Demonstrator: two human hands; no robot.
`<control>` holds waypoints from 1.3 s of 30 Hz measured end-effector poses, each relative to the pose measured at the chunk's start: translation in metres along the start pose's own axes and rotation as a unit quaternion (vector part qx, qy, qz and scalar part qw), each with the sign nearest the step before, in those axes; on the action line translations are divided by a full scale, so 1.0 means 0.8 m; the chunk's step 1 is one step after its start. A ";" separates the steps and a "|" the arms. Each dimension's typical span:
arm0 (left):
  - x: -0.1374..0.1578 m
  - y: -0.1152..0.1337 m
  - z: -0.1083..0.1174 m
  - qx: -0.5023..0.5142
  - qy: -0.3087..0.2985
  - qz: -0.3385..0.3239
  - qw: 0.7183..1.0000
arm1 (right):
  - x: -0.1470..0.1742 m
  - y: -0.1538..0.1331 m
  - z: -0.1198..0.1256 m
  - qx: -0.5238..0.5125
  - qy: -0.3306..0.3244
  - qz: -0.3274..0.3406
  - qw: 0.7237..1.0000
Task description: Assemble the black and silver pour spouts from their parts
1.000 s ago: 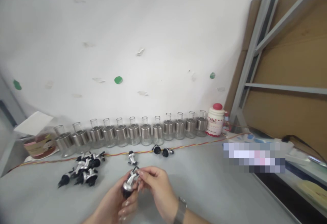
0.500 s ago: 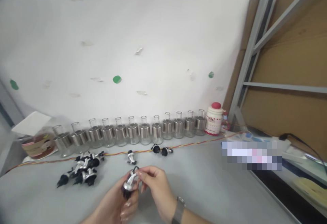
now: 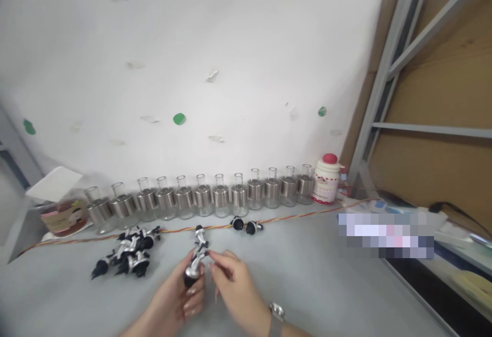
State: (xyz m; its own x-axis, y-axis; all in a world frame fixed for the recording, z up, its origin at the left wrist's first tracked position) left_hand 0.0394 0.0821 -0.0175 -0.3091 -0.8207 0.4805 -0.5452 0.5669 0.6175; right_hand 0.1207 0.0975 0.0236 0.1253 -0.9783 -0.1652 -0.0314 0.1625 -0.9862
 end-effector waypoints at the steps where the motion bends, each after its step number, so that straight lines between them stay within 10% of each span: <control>1: -0.001 0.000 0.002 -0.005 0.011 -0.006 1.000 | 0.003 -0.003 -0.003 0.016 -0.009 0.012 1.000; 9: -0.007 -0.004 0.016 -0.055 0.075 -0.056 0.994 | 0.022 -0.036 -0.011 0.155 -0.058 0.115 0.979; 25: -0.016 0.018 0.025 -0.131 0.105 -0.157 0.973 | 0.018 -0.029 -0.013 0.164 -0.079 0.106 0.978; 39: -0.010 0.020 0.021 -0.180 0.100 -0.167 0.964 | -0.001 0.013 -0.015 -0.046 -0.093 -0.082 0.991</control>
State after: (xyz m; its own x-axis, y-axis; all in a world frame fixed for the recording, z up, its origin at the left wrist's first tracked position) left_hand 0.0197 0.0965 -0.0217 0.0120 -0.9521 0.3055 -0.2708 0.2910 0.9176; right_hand 0.1087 0.0985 0.0140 0.3170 -0.9484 -0.0108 -0.0849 -0.0170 -0.9962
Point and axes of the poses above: each hand's wrist, its own x-axis away from the middle knuckle, its own z-axis out of the back of the hand, y = z × x, the point moved 8 cm from there along -x, towards the middle knuckle, and after that the axes turned 7 degrees about y, right-handed, at the moved point
